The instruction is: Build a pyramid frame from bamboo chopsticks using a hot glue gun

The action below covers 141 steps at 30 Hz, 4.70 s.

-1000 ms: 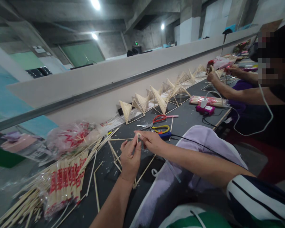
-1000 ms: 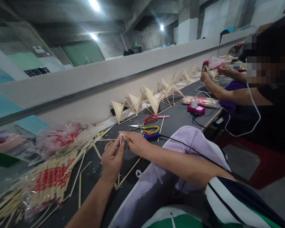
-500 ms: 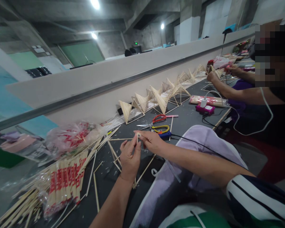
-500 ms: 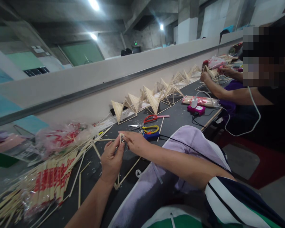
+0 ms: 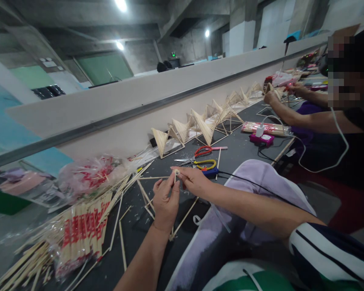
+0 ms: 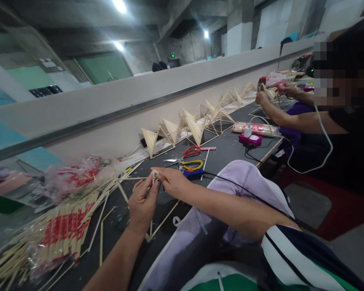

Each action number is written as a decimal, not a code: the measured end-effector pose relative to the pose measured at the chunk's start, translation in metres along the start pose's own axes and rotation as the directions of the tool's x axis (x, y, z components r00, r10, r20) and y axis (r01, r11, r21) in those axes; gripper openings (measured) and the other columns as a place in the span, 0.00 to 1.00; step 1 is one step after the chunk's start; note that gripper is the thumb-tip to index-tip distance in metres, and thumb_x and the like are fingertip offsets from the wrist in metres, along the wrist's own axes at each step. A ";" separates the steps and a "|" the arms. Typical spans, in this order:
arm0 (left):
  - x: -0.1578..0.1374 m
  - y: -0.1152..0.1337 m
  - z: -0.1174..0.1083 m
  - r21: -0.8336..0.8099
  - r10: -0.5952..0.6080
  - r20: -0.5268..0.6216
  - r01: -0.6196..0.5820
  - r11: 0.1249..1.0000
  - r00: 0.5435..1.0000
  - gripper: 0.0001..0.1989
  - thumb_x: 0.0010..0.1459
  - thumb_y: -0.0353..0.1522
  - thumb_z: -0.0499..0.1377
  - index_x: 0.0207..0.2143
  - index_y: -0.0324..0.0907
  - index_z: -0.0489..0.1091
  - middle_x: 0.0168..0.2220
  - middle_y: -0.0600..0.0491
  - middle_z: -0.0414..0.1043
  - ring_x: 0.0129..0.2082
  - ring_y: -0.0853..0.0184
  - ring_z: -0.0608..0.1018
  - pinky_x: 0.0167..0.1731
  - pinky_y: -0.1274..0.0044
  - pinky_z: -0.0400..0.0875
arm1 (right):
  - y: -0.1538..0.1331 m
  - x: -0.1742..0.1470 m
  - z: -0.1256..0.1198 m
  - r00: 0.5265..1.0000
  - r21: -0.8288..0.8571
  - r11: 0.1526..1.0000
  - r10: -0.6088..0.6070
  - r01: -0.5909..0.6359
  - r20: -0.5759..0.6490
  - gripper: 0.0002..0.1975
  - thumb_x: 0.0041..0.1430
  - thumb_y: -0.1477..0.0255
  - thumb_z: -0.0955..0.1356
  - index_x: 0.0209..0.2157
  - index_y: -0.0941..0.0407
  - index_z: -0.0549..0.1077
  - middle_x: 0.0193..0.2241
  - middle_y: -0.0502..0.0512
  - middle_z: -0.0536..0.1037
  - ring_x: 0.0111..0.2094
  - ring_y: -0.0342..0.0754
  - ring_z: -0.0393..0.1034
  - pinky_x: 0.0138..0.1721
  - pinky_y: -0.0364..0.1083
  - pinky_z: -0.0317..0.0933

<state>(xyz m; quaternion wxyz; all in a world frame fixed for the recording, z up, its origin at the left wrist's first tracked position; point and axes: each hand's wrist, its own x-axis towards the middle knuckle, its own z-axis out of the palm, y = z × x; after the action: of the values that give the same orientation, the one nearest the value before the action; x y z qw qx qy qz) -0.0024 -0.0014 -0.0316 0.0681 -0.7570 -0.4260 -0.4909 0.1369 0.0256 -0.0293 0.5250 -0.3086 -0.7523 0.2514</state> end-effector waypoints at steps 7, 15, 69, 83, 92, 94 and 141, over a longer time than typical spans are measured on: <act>0.000 -0.001 0.000 -0.009 -0.016 0.012 0.017 1.000 1.000 0.18 0.54 0.30 0.56 0.49 0.45 0.66 0.41 0.51 0.74 0.37 0.68 0.75 0.49 0.69 0.60 | 0.000 0.001 -0.001 1.000 -0.011 1.000 -0.007 0.007 0.004 0.19 0.62 0.69 0.56 0.52 0.57 0.65 0.47 0.58 0.72 0.47 0.46 0.66 0.48 0.47 0.61; 0.000 -0.001 0.000 -0.018 -0.016 0.007 0.016 1.000 1.000 0.18 0.54 0.31 0.56 0.49 0.45 0.66 0.41 0.51 0.74 0.37 0.68 0.75 0.49 0.69 0.61 | -0.001 0.000 -0.001 1.000 -0.007 1.000 0.019 -0.019 0.008 0.19 0.62 0.69 0.56 0.52 0.57 0.65 0.47 0.57 0.72 0.46 0.46 0.67 0.47 0.46 0.62; 0.001 0.001 0.000 -0.013 -0.010 -0.014 0.010 1.000 1.000 0.17 0.54 0.31 0.55 0.48 0.44 0.67 0.40 0.50 0.75 0.37 0.68 0.75 0.48 0.69 0.62 | -0.004 0.000 -0.002 1.000 -0.040 0.999 0.023 -0.022 0.015 0.19 0.62 0.70 0.56 0.52 0.58 0.65 0.46 0.57 0.72 0.47 0.46 0.66 0.47 0.47 0.61; 0.000 0.000 0.000 -0.020 -0.010 -0.008 0.009 1.000 1.000 0.17 0.54 0.31 0.56 0.48 0.44 0.67 0.41 0.51 0.74 0.38 0.68 0.75 0.49 0.70 0.60 | -0.001 0.000 -0.001 1.000 -0.047 0.999 -0.009 0.009 0.005 0.19 0.62 0.70 0.56 0.52 0.58 0.65 0.46 0.58 0.72 0.48 0.46 0.66 0.47 0.46 0.61; 0.000 -0.002 0.001 -0.016 -0.003 0.003 0.003 1.000 1.000 0.18 0.54 0.31 0.56 0.48 0.44 0.67 0.39 0.51 0.75 0.36 0.69 0.75 0.49 0.69 0.60 | -0.003 0.000 -0.002 1.000 -0.040 0.999 -0.008 0.008 0.012 0.19 0.62 0.71 0.56 0.52 0.60 0.65 0.48 0.59 0.71 0.51 0.46 0.63 0.51 0.47 0.58; 0.000 -0.003 0.001 -0.020 0.003 -0.004 -0.004 1.000 1.000 0.18 0.54 0.30 0.56 0.48 0.44 0.67 0.39 0.51 0.75 0.36 0.69 0.75 0.49 0.69 0.60 | -0.002 0.000 -0.002 1.000 -0.039 0.999 -0.009 0.009 0.011 0.19 0.62 0.71 0.56 0.51 0.62 0.65 0.48 0.60 0.70 0.51 0.46 0.63 0.51 0.46 0.58; 0.000 -0.001 0.000 -0.008 -0.015 0.013 0.015 1.000 1.000 0.18 0.54 0.32 0.55 0.49 0.45 0.66 0.40 0.51 0.75 0.37 0.69 0.75 0.49 0.69 0.60 | -0.005 0.000 -0.003 0.999 -0.055 0.998 0.029 -0.028 0.014 0.19 0.62 0.70 0.56 0.52 0.57 0.64 0.44 0.58 0.73 0.41 0.45 0.69 0.43 0.47 0.63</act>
<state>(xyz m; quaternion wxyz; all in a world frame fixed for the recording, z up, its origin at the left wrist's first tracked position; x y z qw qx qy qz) -0.0031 -0.0005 -0.0317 0.0584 -0.7572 -0.4301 -0.4880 0.1386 0.0223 -0.0249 0.5069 -0.3316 -0.7585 0.2402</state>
